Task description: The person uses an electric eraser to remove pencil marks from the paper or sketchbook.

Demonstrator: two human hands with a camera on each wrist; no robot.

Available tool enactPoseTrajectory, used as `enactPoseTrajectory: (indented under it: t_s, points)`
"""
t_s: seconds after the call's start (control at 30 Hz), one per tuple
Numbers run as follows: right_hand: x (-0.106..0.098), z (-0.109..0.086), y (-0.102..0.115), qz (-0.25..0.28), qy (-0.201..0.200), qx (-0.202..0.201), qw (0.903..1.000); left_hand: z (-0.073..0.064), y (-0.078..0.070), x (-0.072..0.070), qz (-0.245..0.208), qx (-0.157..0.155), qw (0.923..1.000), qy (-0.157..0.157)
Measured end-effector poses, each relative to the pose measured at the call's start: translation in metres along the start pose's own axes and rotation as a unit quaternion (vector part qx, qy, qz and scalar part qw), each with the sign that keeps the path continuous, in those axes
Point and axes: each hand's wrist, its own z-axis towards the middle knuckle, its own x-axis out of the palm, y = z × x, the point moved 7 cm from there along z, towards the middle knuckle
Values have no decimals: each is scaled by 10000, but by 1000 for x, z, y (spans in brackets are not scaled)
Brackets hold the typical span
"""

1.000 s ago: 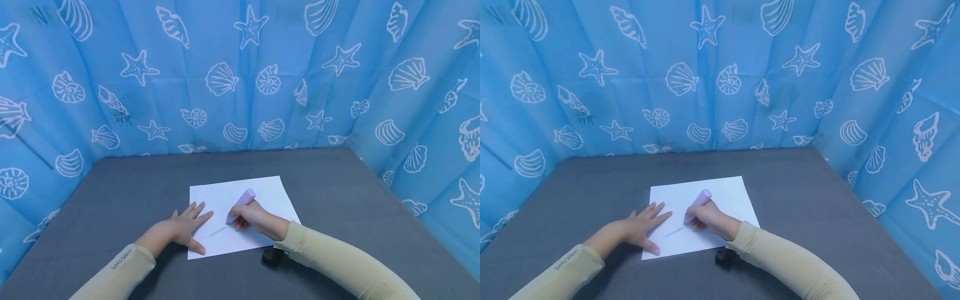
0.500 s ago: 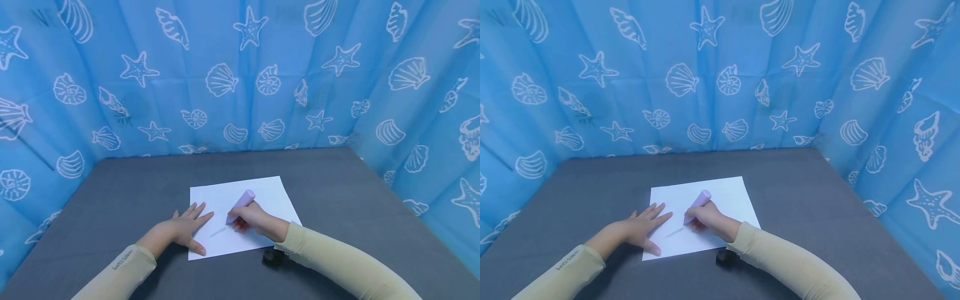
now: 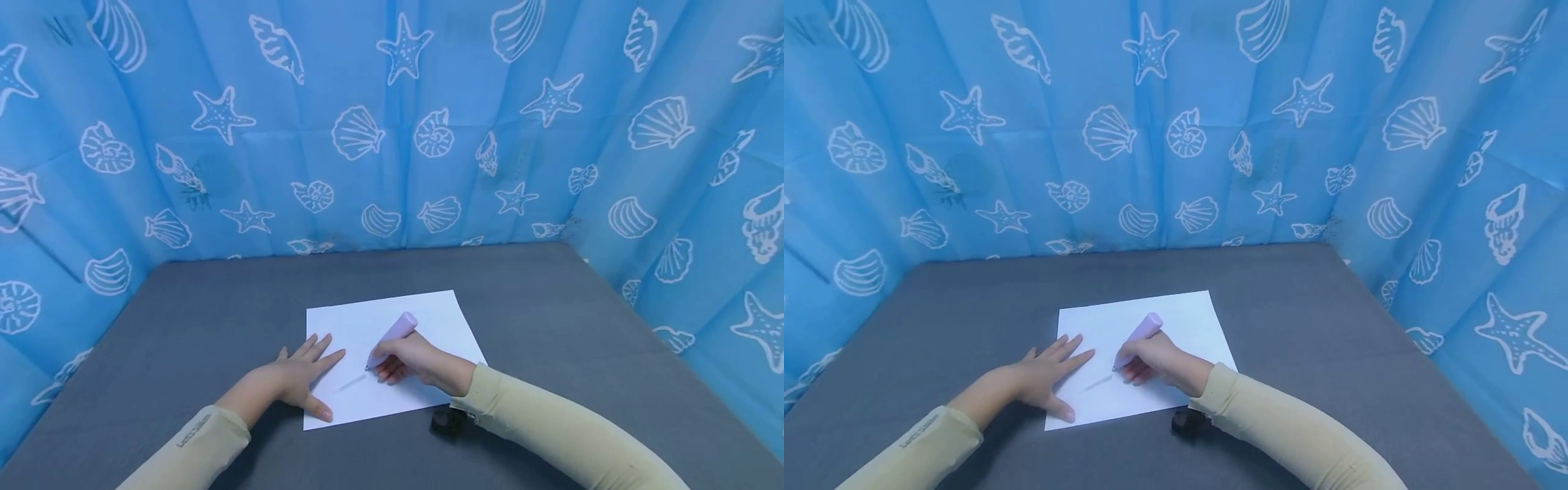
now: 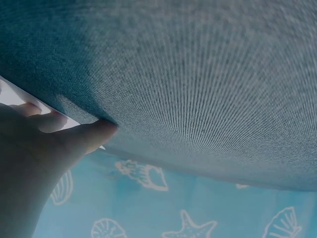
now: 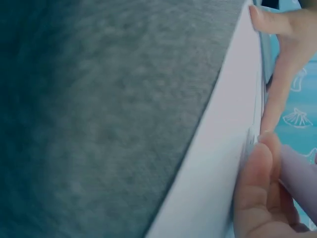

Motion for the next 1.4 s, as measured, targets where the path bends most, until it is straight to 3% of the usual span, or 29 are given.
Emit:
enactPoseTrajectory:
  t_s: [0.3,0.83,1.2,1.4]
  points:
    - [4,2,4,-32,-223,-162,9996,-3,-1,-1,-73,-23,10000,9]
    - [3,4,1,-363,-380,-11,9986,0,0,0,-48,-59,10000,-10]
    - [4,4,-2,55,42,67,10000,0,0,0,-100,-20,9999,21]
    - [1,4,4,-131,-334,-96,9993,2,3,2,-70,-82,9999,37]
